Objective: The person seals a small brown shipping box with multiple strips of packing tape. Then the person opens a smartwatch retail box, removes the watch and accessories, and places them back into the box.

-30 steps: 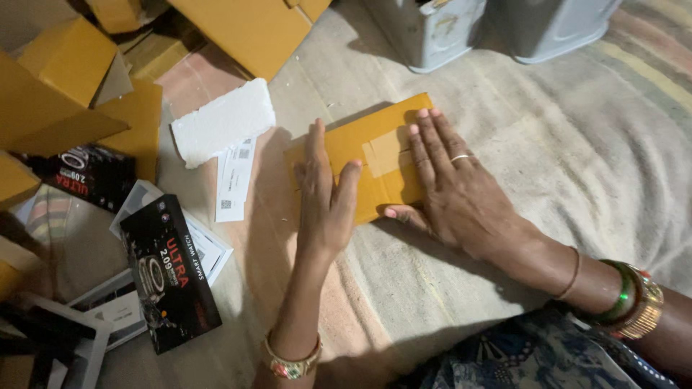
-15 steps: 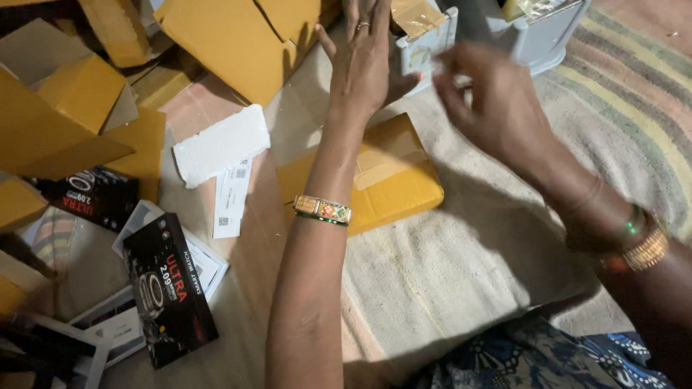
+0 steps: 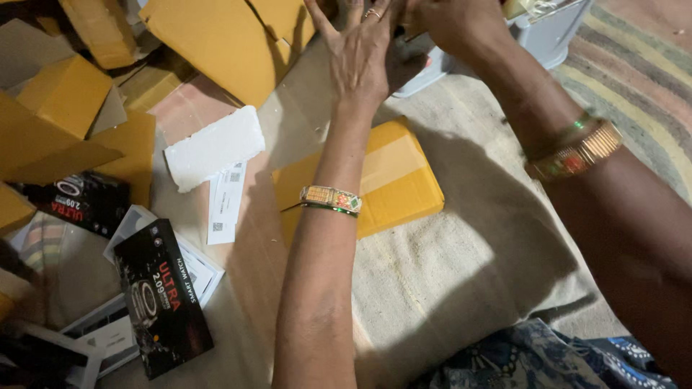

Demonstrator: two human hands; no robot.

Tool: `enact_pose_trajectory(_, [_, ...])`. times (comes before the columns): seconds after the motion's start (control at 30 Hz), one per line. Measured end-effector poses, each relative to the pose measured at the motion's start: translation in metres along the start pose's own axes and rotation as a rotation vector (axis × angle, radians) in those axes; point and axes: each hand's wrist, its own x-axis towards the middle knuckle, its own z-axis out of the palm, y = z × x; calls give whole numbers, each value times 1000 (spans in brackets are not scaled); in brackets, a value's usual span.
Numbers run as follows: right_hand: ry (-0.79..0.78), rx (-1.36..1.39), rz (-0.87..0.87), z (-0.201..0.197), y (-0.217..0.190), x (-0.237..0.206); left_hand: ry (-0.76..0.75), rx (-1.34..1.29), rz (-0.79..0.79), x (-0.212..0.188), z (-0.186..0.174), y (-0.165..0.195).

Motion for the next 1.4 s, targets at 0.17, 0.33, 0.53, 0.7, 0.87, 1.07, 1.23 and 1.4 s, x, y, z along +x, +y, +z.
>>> enact_pose_trajectory(0.17, [112,188,222,-44,-35,-75,-121,96,-73,-4,-2,1])
enact_pose_trajectory(0.33, [70,549,373,-43,-39,-106,-252,25,-111,-3,-5,9])
enact_pose_trajectory(0.53, [147,-168,168,-43,-29,-106,-158,-25,-64,-3,-14,9])
enact_pose_trajectory(0.7, [74,-150,46,-86,-60,-121,-115,-205,-92,-9,-22,6])
enact_pose_trajectory(0.87, [-305,484,142,-119,-127,-96,45,-759,-347,-42,-80,-20])
enact_pose_trajectory(1.07, [-593,267,47,-107,-214,-59,-204,-1271,-830,-127,-198,-34])
enact_pose_trajectory(1.23, [-790,-47,87,-85,-248,-52,-295,-1203,-671,-153,-215,-34])
enact_pose_trajectory(1.4, [-744,-68,22,-73,-252,-54,-264,-1162,-794,-162,-214,-40])
